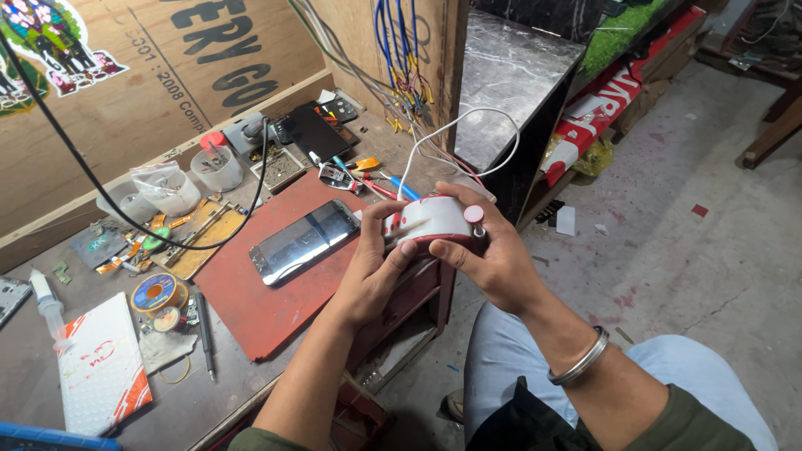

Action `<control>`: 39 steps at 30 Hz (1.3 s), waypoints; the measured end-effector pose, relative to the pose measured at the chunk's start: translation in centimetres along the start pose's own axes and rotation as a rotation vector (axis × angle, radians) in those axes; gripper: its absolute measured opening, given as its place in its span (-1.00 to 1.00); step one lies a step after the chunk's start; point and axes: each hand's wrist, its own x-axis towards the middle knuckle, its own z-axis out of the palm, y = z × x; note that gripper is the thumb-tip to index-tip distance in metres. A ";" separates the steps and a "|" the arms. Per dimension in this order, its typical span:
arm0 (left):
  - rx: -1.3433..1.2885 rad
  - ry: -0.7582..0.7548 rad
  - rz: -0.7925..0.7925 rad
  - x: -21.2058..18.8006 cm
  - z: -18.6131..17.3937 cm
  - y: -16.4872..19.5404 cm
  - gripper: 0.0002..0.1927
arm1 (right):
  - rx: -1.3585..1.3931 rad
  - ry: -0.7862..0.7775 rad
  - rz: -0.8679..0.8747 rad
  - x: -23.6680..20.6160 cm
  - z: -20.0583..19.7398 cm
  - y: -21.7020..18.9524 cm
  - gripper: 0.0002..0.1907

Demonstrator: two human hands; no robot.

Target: The person uses a precision screwdriver to unscrew and pry open a small red and white Bluetooth speaker, works on its internal wiring, and reconnects a cable. They then set the reassembled speaker on the workbench, connect it to a multimeter setup, and handle a smartphone on the mat.

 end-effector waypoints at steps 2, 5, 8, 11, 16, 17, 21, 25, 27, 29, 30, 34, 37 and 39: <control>-0.044 0.001 -0.034 -0.1 0.1 -0.1 -0.45 | 0.011 0.014 0.014 -0.1 0.2 0.0 -0.30; -0.044 0.012 -0.034 0.1 0.3 0.0 -0.38 | 0.006 0.032 0.002 0.1 0.3 0.1 -0.30; -0.025 0.050 -0.013 0.3 0.7 0.4 -0.36 | -0.006 0.046 0.006 0.3 0.2 0.4 -0.30; 0.222 0.153 0.129 0.3 0.6 1.1 -0.36 | 0.176 0.043 0.124 0.4 0.3 0.8 -0.31; 0.353 0.222 0.166 0.3 0.5 1.8 -0.38 | 0.378 0.060 0.299 0.7 0.2 1.8 -0.32; 0.367 0.230 0.169 0.4 0.6 1.9 -0.37 | 0.391 0.070 0.345 0.6 0.1 1.9 -0.31; 0.450 0.265 0.166 0.6 0.8 1.9 -0.32 | 0.423 0.113 0.444 0.5 -0.1 2.4 -0.29; 0.471 0.268 0.159 0.3 0.8 2.0 -0.32 | 0.502 0.143 0.500 0.1 0.6 2.4 -0.29; 0.494 0.273 0.163 0.4 0.8 2.0 -0.33 | 0.494 0.139 0.519 0.0 0.8 2.2 -0.28; 0.507 0.281 0.184 0.4 0.8 2.1 -0.34 | 0.475 0.161 0.532 0.1 1.0 2.0 -0.28; 0.514 0.285 0.195 0.4 0.8 2.2 -0.34 | 0.465 0.172 0.537 0.1 1.1 1.9 -0.28; 0.549 0.292 0.191 0.5 0.9 2.3 -0.34 | 0.476 0.172 0.549 0.3 1.3 1.8 -0.31; 0.604 0.296 0.205 0.4 1.0 2.3 -0.35 | 0.471 0.193 0.576 0.4 1.6 2.2 -0.36; 0.655 0.290 0.236 0.3 1.1 2.4 -0.35 | 0.492 0.216 0.591 0.6 1.7 2.5 -0.38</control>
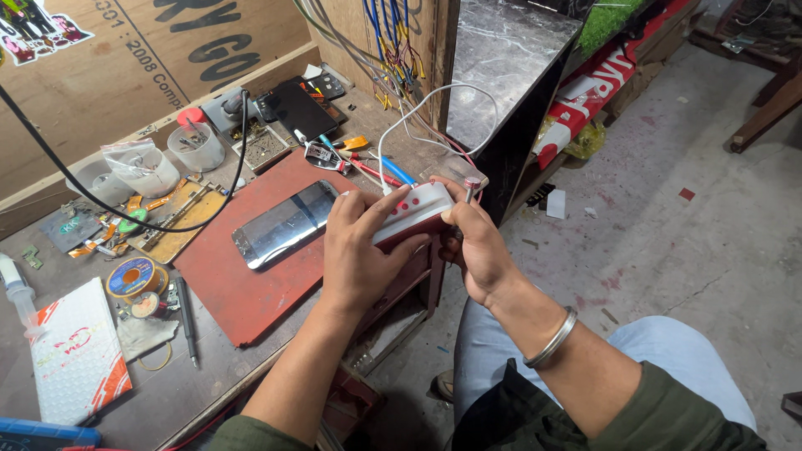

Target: The person uses a precision screwdriver to unscrew and pry open a small red and white Bluetooth speaker, works on its internal wiring, and reconnects a cable. They then set the reassembled speaker on the workbench, connect it to a multimeter setup, and handle a smartphone on the mat.

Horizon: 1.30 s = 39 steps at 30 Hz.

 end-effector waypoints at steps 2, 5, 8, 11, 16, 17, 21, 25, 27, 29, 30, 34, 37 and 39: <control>0.021 0.014 0.008 0.0 0.0 0.1 -0.36 | 0.002 -0.010 0.004 0.2 0.0 0.1 -0.39; 0.024 0.024 0.001 0.0 0.0 0.3 -0.38 | 0.000 -0.018 0.007 0.3 0.0 0.1 -0.38; -0.003 0.019 -0.060 0.1 -0.2 0.4 -0.44 | -0.024 -0.061 -0.021 0.1 -0.1 0.2 -0.38; -0.040 0.013 -0.088 0.2 -0.3 0.5 -0.46 | -0.058 -0.148 -0.106 -0.1 -0.8 0.2 -0.37; -0.091 -0.002 -0.091 0.3 -0.6 0.5 -0.49 | -0.136 -0.192 -0.243 0.1 -2.1 0.5 -0.35; -0.090 0.004 -0.084 0.3 -0.6 0.5 -0.50 | -0.172 -0.207 -0.332 0.1 -2.1 0.8 -0.38; -0.093 0.048 -0.117 0.0 -0.6 0.8 -0.51 | -0.226 -0.209 -0.457 0.5 -2.0 1.0 -0.46; -0.042 0.072 -0.110 -0.2 -0.3 0.9 -0.51 | -0.050 -0.134 -0.287 1.1 -1.6 1.1 -0.46; -0.024 0.082 -0.094 -0.2 -0.2 0.8 -0.52 | -0.062 -0.074 -0.272 1.6 -1.5 1.2 -0.52; -0.019 0.076 -0.103 -0.2 -0.1 0.8 -0.53 | -0.106 0.036 -0.362 1.9 -1.9 1.2 -0.53; -0.016 0.074 -0.106 -0.3 -0.1 0.8 -0.53 | -0.128 0.092 -0.408 2.0 -2.2 1.2 -0.53; 0.005 0.067 -0.099 -0.4 0.0 0.9 -0.54 | 0.145 0.109 -0.321 1.8 -5.1 0.4 -0.42; -0.010 0.068 -0.108 -0.3 0.0 0.9 -0.55 | 0.258 -0.030 -0.265 1.6 -6.8 0.0 -0.39; -0.012 0.059 -0.128 -0.3 0.0 0.9 -0.55 | 0.292 -0.145 -0.231 1.5 -7.1 -0.2 -0.43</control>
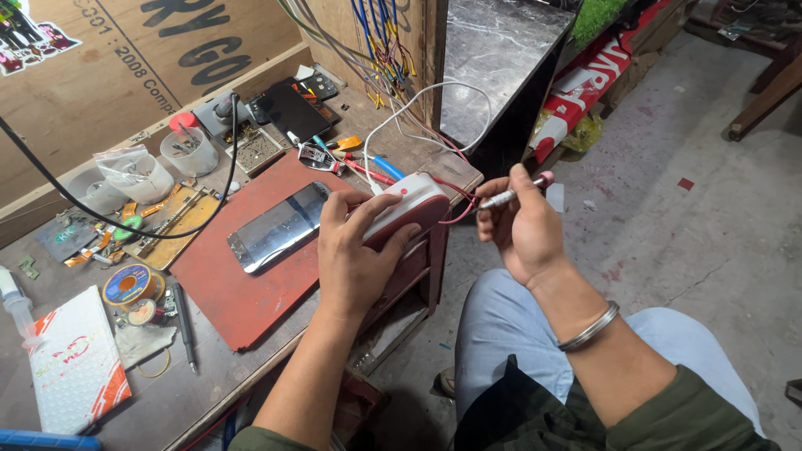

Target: The person uses a precision screwdriver to unscrew and pry open a small red and white Bluetooth speaker, works on its internal wiring, and reconnects a cable. They then set the reassembled speaker on the workbench, connect it to a multimeter setup, and handle a smartphone on the mat.

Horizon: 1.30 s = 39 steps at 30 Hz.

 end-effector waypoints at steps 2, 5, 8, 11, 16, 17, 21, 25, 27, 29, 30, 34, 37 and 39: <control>0.006 -0.001 0.002 0.0 -0.1 0.0 -0.55 | 0.009 -0.007 0.009 -0.2 0.4 0.1 -0.62; -0.004 -0.007 -0.009 0.0 -0.1 0.0 -0.54 | -0.073 -0.021 -0.001 -0.4 1.2 0.1 -0.84; -0.016 -0.012 -0.013 0.0 0.0 -0.1 -0.53 | -0.196 -0.032 -0.055 -0.1 2.0 0.2 -0.85; -0.016 -0.011 -0.013 0.0 0.0 -0.3 -0.53 | -0.235 -0.060 -0.098 0.3 2.4 0.2 -0.87; -0.035 -0.014 -0.018 0.0 0.1 -0.4 -0.52 | -0.192 -0.093 -0.048 0.6 2.9 -0.1 -0.87; -0.036 -0.015 -0.017 0.0 0.1 -0.5 -0.52 | -0.179 -0.094 -0.037 0.6 3.1 -0.1 -0.87; -0.045 -0.031 -0.026 -0.1 0.1 -0.5 -0.53 | -0.117 -0.127 -0.006 0.9 3.7 -0.7 -0.88; -0.078 -0.020 -0.021 0.1 0.3 -0.8 -0.53 | -0.121 -0.099 0.001 1.2 4.6 -1.3 -0.86; -0.108 -0.012 -0.009 0.2 0.2 -0.9 -0.53 | -0.125 -0.074 -0.008 1.3 5.2 -1.4 -0.86; -0.107 -0.008 -0.003 0.3 0.2 -0.9 -0.53 | -0.127 -0.030 -0.029 1.2 5.9 -1.2 -0.86; -0.110 -0.006 0.000 0.3 0.3 -0.8 -0.53 | -0.130 -0.007 -0.040 1.0 6.1 -1.2 -0.86; -0.020 0.025 -0.001 0.4 0.5 0.1 -0.63 | -0.103 -0.003 -0.041 0.5 6.4 -1.3 -0.88; 0.125 0.073 0.038 -0.1 1.0 1.4 -0.71 | -0.066 -0.010 0.015 0.5 6.1 -1.6 -0.89; 0.170 0.110 0.065 -0.2 1.0 2.1 -0.75 | -0.104 0.001 -0.027 0.4 6.3 -1.3 -0.89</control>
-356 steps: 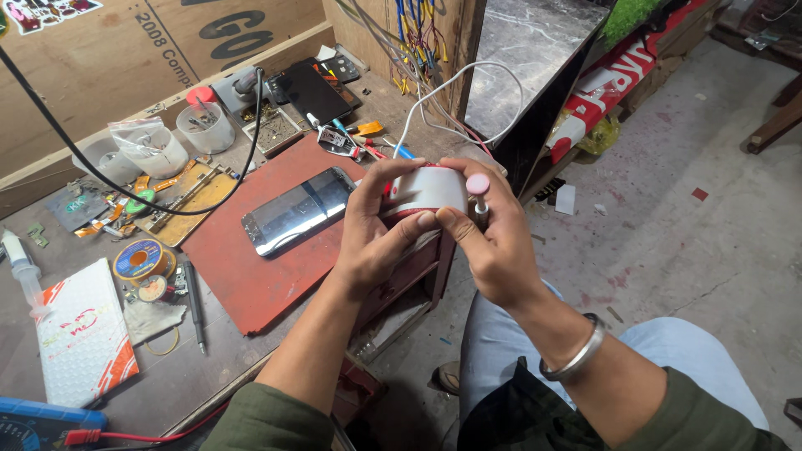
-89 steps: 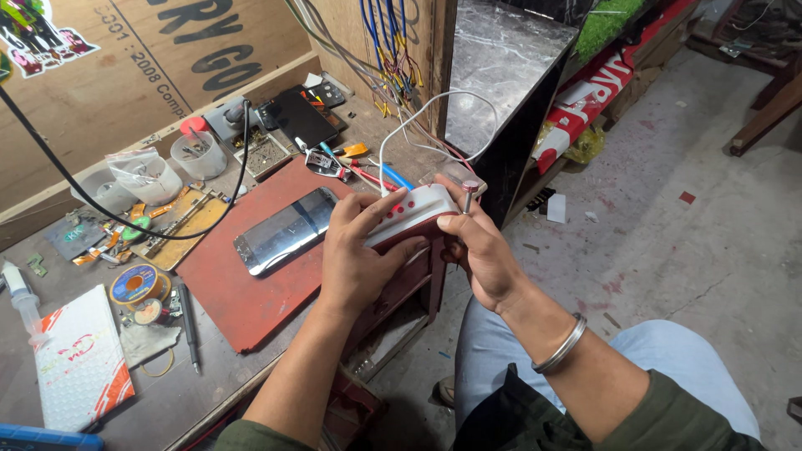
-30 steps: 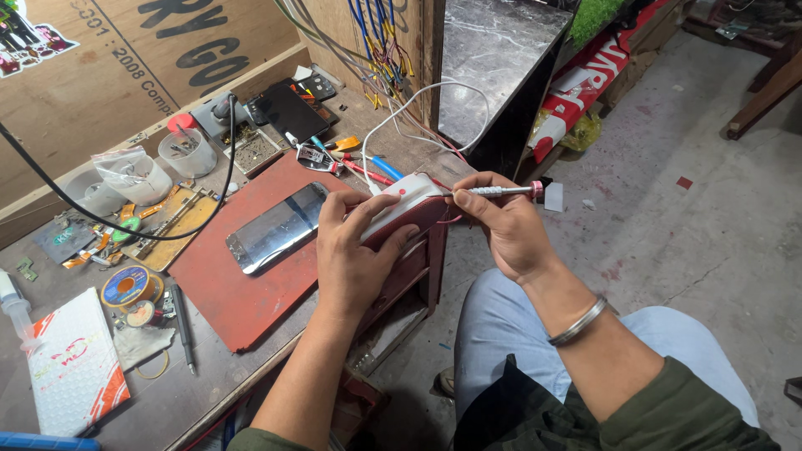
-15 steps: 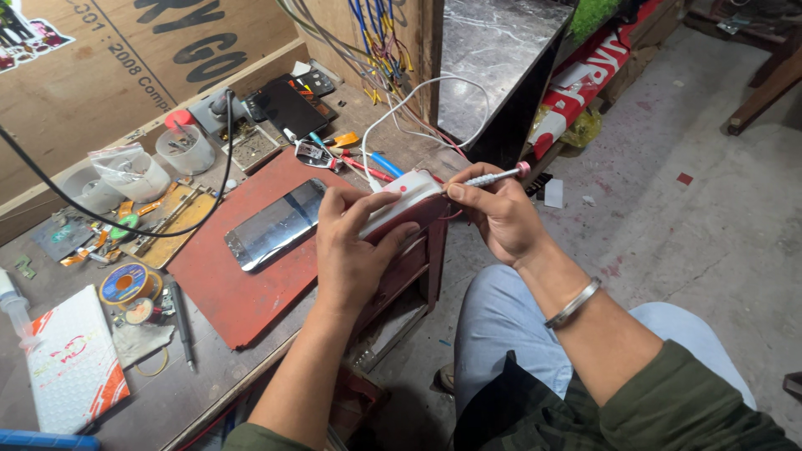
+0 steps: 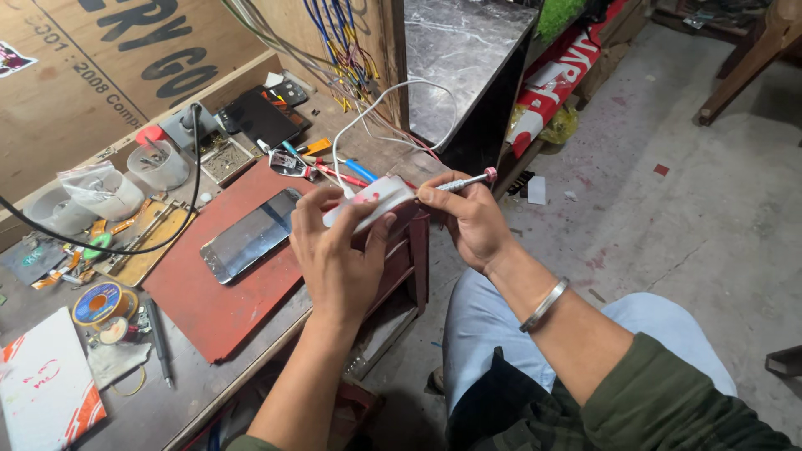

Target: The person uses a precision screwdriver to unscrew and pry open a small red and white Bluetooth speaker, works on its internal wiring, and reconnects a cable. They then set the reassembled speaker on the workbench, connect it to a multimeter setup, and handle a smartphone on the mat.

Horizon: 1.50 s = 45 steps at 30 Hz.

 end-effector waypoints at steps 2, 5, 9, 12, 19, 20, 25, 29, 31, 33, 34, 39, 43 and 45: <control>0.068 -0.001 0.054 0.1 -0.2 0.5 -0.78 | 0.089 -0.013 0.042 -0.2 -0.2 0.3 -0.90; 0.145 -0.037 0.089 0.5 -0.2 1.0 -0.82 | 0.189 -0.019 0.038 -0.2 -0.7 0.2 -0.92; 0.187 -0.026 0.088 0.7 0.0 1.4 -0.84 | 0.063 -0.123 -0.172 0.0 -1.5 -0.1 -0.92; 0.207 -0.047 0.104 0.6 0.1 1.5 -0.83 | -0.244 -0.154 -0.150 0.2 -2.0 -0.4 -0.68; 0.160 -0.089 0.121 0.8 -0.3 0.9 -0.81 | -0.809 -0.297 -0.441 -0.1 -1.8 0.6 -0.74; 0.153 -0.086 0.118 0.9 -0.3 1.0 -0.83 | -0.813 -0.288 -0.434 0.0 -1.8 0.6 -0.74; 0.163 -0.111 0.058 1.1 0.1 1.7 -0.85 | -0.879 -0.315 -0.471 0.5 -1.8 0.2 -0.77; 0.165 -0.119 0.032 1.2 0.2 2.2 -0.83 | -0.768 -0.349 -0.405 0.6 -1.6 0.2 -0.83; 0.146 -0.115 0.046 1.2 0.2 2.2 -0.82 | -0.627 -0.332 -0.291 0.5 -1.4 0.4 -0.84; 0.136 -0.107 0.064 1.2 0.2 2.2 -0.81 | -0.450 -0.311 -0.182 0.6 -1.1 0.8 -0.85; 0.126 -0.107 0.060 1.2 0.2 2.2 -0.81 | -0.468 -0.303 -0.207 0.5 -1.1 0.8 -0.85; 0.121 -0.114 0.026 1.1 0.4 2.2 -0.85 | -0.832 -0.193 -0.413 0.0 -1.2 1.2 -0.86; 0.092 -0.129 -0.001 1.1 0.4 2.1 -0.83 | -0.904 -0.231 -0.505 0.0 -1.2 1.0 -0.85; 0.085 -0.132 0.001 1.2 0.5 2.0 -0.82 | -0.953 -0.250 -0.513 0.1 -1.4 0.6 -0.82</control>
